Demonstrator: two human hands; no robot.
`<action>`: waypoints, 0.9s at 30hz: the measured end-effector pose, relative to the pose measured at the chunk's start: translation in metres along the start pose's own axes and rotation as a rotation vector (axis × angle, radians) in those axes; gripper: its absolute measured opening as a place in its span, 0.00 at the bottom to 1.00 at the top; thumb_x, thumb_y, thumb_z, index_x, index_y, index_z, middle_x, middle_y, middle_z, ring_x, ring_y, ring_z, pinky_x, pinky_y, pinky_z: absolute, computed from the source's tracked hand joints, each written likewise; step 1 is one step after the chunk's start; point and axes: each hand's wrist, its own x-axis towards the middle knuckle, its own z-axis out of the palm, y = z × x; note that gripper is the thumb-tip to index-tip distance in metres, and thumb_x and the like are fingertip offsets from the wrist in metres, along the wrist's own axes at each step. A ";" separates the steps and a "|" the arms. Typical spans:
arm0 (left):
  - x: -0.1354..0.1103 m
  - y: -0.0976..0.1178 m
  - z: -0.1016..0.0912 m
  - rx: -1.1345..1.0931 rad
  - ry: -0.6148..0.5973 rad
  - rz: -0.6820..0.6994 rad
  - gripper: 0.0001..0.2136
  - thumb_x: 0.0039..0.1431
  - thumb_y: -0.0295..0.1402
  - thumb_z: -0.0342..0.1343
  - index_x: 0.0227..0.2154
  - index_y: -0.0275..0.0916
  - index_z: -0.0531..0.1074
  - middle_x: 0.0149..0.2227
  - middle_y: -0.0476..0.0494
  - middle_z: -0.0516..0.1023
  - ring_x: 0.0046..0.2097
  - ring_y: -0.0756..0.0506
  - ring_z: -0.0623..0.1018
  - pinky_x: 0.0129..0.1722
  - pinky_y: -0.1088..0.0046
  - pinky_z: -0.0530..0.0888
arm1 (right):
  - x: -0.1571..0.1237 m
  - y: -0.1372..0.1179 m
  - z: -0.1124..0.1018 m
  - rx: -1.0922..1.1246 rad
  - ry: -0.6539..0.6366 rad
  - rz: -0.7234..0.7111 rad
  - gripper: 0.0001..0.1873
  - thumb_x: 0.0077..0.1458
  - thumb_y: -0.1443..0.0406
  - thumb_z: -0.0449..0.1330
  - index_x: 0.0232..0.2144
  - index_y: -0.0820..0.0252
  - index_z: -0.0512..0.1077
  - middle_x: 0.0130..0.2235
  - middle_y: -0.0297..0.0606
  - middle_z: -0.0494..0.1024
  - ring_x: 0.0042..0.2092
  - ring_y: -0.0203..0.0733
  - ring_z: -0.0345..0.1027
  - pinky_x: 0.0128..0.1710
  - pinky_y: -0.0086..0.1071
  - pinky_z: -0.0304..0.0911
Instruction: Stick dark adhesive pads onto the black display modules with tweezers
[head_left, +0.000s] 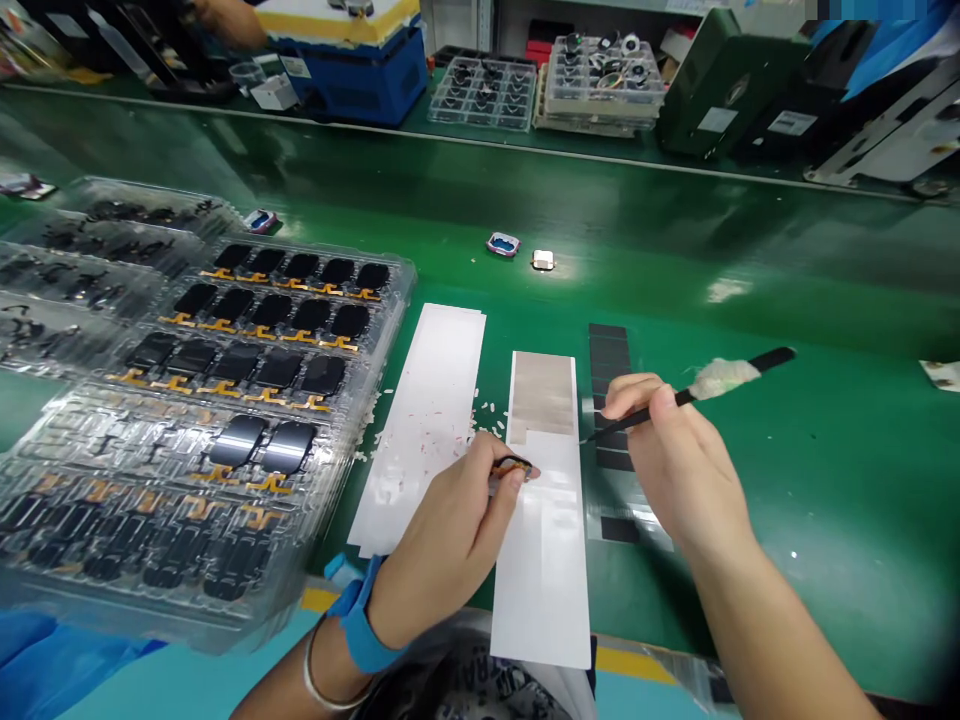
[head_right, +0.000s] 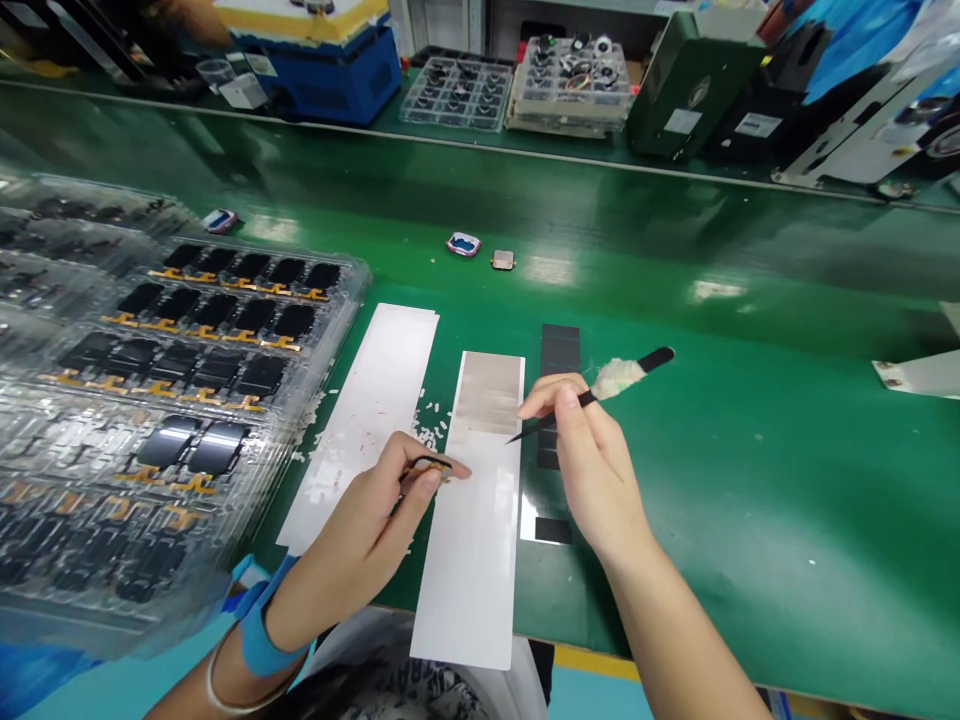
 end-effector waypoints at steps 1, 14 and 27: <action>-0.001 0.001 0.001 0.098 -0.010 0.042 0.06 0.71 0.34 0.41 0.43 0.41 0.62 0.44 0.42 0.76 0.46 0.44 0.75 0.44 0.62 0.73 | 0.000 0.003 0.000 -0.060 0.014 -0.002 0.22 0.66 0.54 0.48 0.29 0.57 0.74 0.34 0.36 0.70 0.38 0.35 0.65 0.38 0.28 0.62; -0.001 -0.012 0.026 0.710 -0.139 0.418 0.15 0.65 0.20 0.45 0.54 0.26 0.61 0.56 0.28 0.71 0.64 0.36 0.65 0.61 0.59 0.70 | -0.014 0.034 0.030 0.079 0.048 0.175 0.11 0.55 0.59 0.65 0.32 0.59 0.70 0.32 0.35 0.75 0.35 0.41 0.78 0.38 0.34 0.76; -0.001 -0.013 0.028 0.693 -0.125 0.394 0.16 0.64 0.21 0.45 0.54 0.26 0.61 0.57 0.28 0.71 0.64 0.37 0.65 0.60 0.61 0.71 | -0.014 0.031 0.028 0.065 0.061 0.194 0.10 0.55 0.59 0.65 0.32 0.59 0.71 0.34 0.36 0.76 0.36 0.39 0.79 0.39 0.31 0.76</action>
